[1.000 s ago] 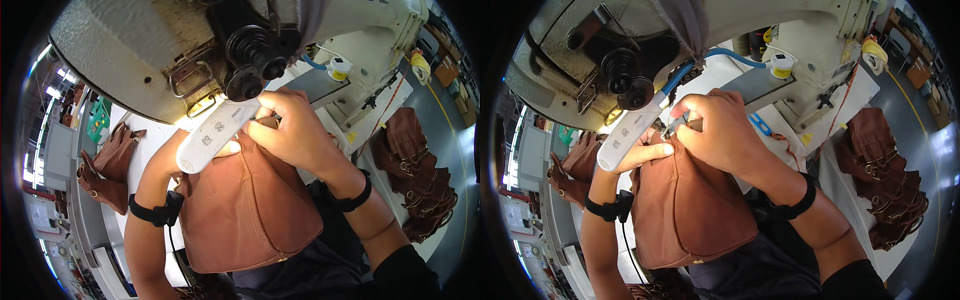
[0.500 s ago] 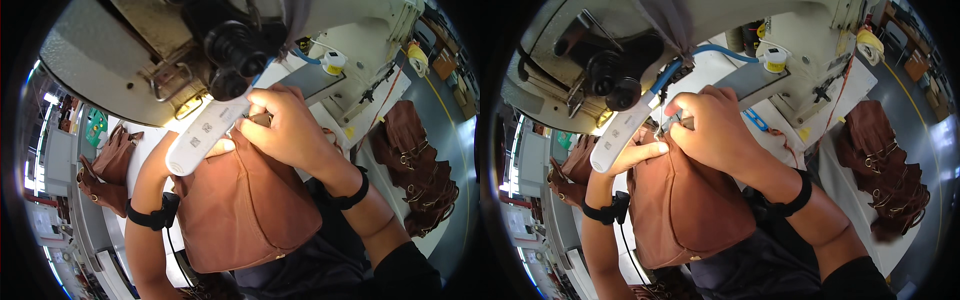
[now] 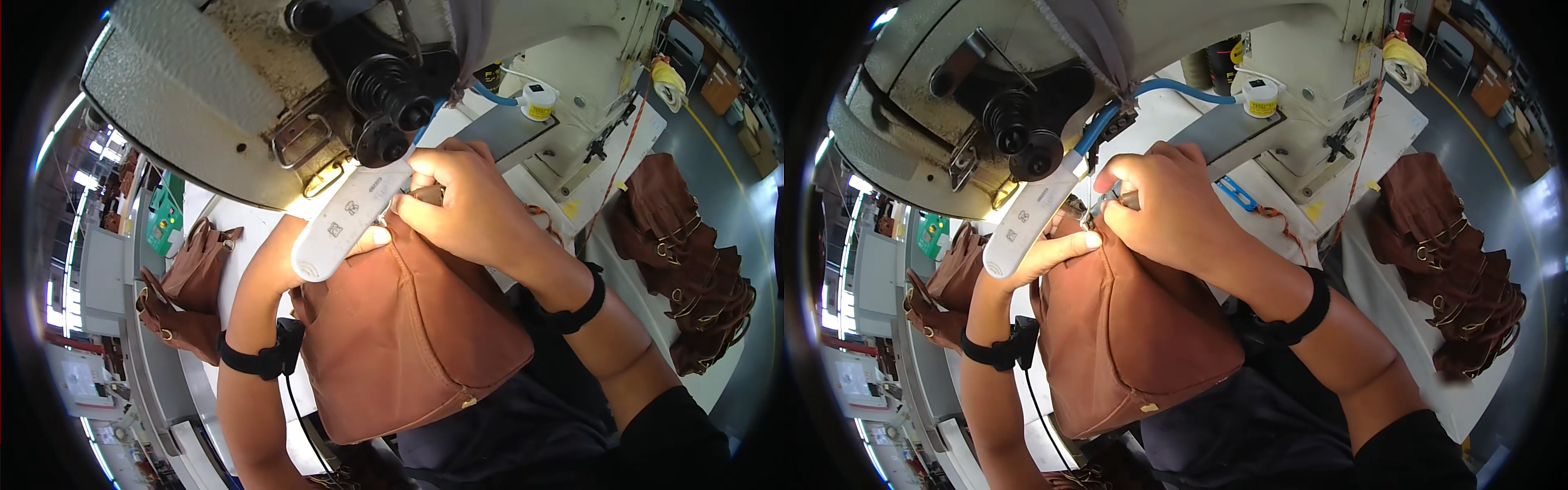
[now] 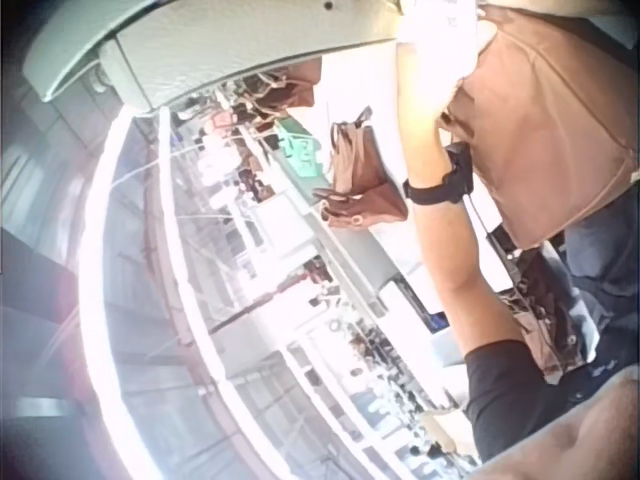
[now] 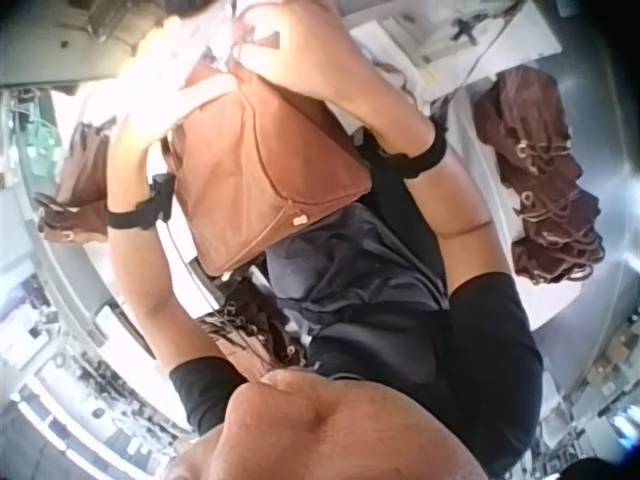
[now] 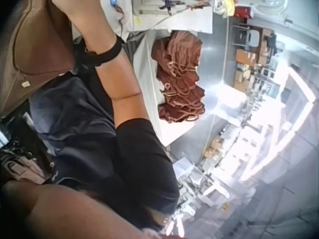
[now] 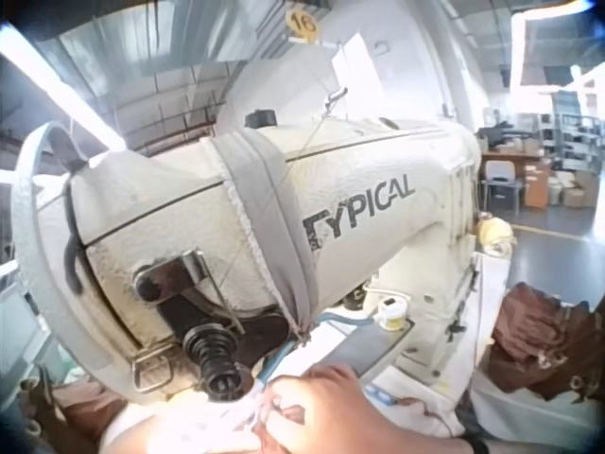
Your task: The person operates an industrial sewing machine to stitch a zipper onto a brown leather handbag. They guide the bag under the needle, aligning the zipper teeth with the fabric edge, and periodically stop to adjust the bag's position or trim excess thread.
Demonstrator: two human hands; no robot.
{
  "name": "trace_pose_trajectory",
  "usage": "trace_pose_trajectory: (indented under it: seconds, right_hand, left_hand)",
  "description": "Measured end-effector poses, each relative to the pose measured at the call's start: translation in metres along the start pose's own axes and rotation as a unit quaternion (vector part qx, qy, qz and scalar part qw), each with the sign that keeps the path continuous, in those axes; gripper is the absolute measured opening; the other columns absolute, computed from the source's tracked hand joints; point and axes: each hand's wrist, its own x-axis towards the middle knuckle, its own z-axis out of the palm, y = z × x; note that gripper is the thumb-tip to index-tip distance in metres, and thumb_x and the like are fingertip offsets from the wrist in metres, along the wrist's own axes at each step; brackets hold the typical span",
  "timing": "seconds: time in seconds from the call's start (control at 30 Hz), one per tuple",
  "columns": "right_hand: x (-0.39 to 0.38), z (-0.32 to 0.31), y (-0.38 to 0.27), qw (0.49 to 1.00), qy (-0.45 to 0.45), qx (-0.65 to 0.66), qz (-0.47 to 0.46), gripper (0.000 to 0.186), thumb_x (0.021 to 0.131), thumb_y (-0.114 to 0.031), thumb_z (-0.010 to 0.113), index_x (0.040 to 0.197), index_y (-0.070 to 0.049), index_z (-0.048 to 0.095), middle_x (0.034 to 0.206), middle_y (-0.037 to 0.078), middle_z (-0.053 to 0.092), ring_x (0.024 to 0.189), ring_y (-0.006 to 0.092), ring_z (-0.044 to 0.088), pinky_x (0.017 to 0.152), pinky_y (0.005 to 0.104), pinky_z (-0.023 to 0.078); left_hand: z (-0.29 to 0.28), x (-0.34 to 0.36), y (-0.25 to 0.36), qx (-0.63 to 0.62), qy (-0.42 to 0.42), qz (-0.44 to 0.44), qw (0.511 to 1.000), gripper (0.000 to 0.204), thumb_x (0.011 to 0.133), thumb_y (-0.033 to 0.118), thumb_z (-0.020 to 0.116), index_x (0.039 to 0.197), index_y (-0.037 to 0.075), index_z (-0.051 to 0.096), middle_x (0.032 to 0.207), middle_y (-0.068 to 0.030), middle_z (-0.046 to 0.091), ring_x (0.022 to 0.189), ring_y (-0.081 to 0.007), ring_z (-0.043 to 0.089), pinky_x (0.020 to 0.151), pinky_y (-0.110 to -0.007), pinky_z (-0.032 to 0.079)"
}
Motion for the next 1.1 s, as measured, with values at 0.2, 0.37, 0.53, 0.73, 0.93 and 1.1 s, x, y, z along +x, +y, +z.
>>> trace_pose_trajectory:
  seconds: [0.2,0.37,0.53,0.73,0.93,1.1]
  right_hand:
    - [-0.009,0.006,0.0,0.996,0.081,-0.016,-0.033,0.018,0.081,-0.018,0.071,0.096,-0.009,0.075,0.08,0.008,0.07,0.092,0.0296,0.064,0.098,0.0411,0.042]
    - [-0.03,0.003,-0.006,0.994,0.082,0.01,-0.078,0.023,0.087,-0.02,0.076,0.106,-0.007,0.074,0.092,0.008,0.072,0.092,0.0275,0.062,0.094,0.0398,0.045]
    - [-0.088,0.008,-0.005,0.974,0.091,0.198,0.063,0.022,0.101,-0.017,0.065,0.114,-0.001,0.071,0.102,0.013,0.073,0.096,0.03,0.064,0.089,0.04,0.049]
    - [-0.083,0.033,0.01,0.951,0.038,0.303,0.046,0.024,0.1,-0.022,0.063,0.101,0.001,0.068,0.092,0.02,0.069,0.087,0.0397,0.064,0.079,0.0452,0.05]
    - [-0.083,0.018,0.004,0.982,-0.002,0.187,-0.005,0.023,0.103,-0.022,0.064,0.097,0.0,0.068,0.084,0.015,0.068,0.078,0.033,0.063,0.077,0.0412,0.049]
    - [-0.07,0.017,-0.012,0.981,0.008,0.186,0.06,0.041,0.104,-0.027,0.054,0.072,-0.002,0.059,0.063,0.019,0.058,0.061,0.0404,0.058,0.058,0.048,0.045]
  left_hand:
    - [0.002,0.007,-0.001,-0.029,-0.026,-0.055,0.998,0.035,0.087,0.034,0.087,0.093,0.005,0.068,0.081,0.0003,0.063,0.073,-0.0105,0.055,0.065,-0.028,0.041]
    - [-0.016,0.003,0.026,0.066,-0.094,-0.166,0.979,0.042,0.091,0.037,0.08,0.115,0.004,0.068,0.092,-0.006,0.069,0.084,-0.0171,0.063,0.078,-0.032,0.048]
    - [-0.024,-0.009,0.015,-0.03,-0.111,-0.192,0.975,0.043,0.096,0.029,0.074,0.13,0.003,0.068,0.112,-0.0103,0.073,0.102,-0.02,0.067,0.093,-0.034,0.051]
    - [0.002,-0.066,0.094,0.25,-0.04,-0.079,0.964,0.082,0.085,0.029,0.083,0.15,-0.006,0.047,0.148,-0.0248,0.055,0.14,-0.0395,0.052,0.119,-0.05,0.035]
    - [0.087,-0.087,0.069,0.473,0.077,-0.103,0.872,0.108,0.079,0.045,0.082,0.159,-0.005,0.031,0.164,-0.0247,0.038,0.155,-0.0418,0.031,0.126,-0.061,0.015]
    - [0.103,-0.071,0.019,0.419,0.181,-0.068,0.887,0.093,0.083,0.032,0.077,0.158,-0.004,0.035,0.164,-0.0236,0.039,0.155,-0.0399,0.032,0.126,-0.06,0.014]
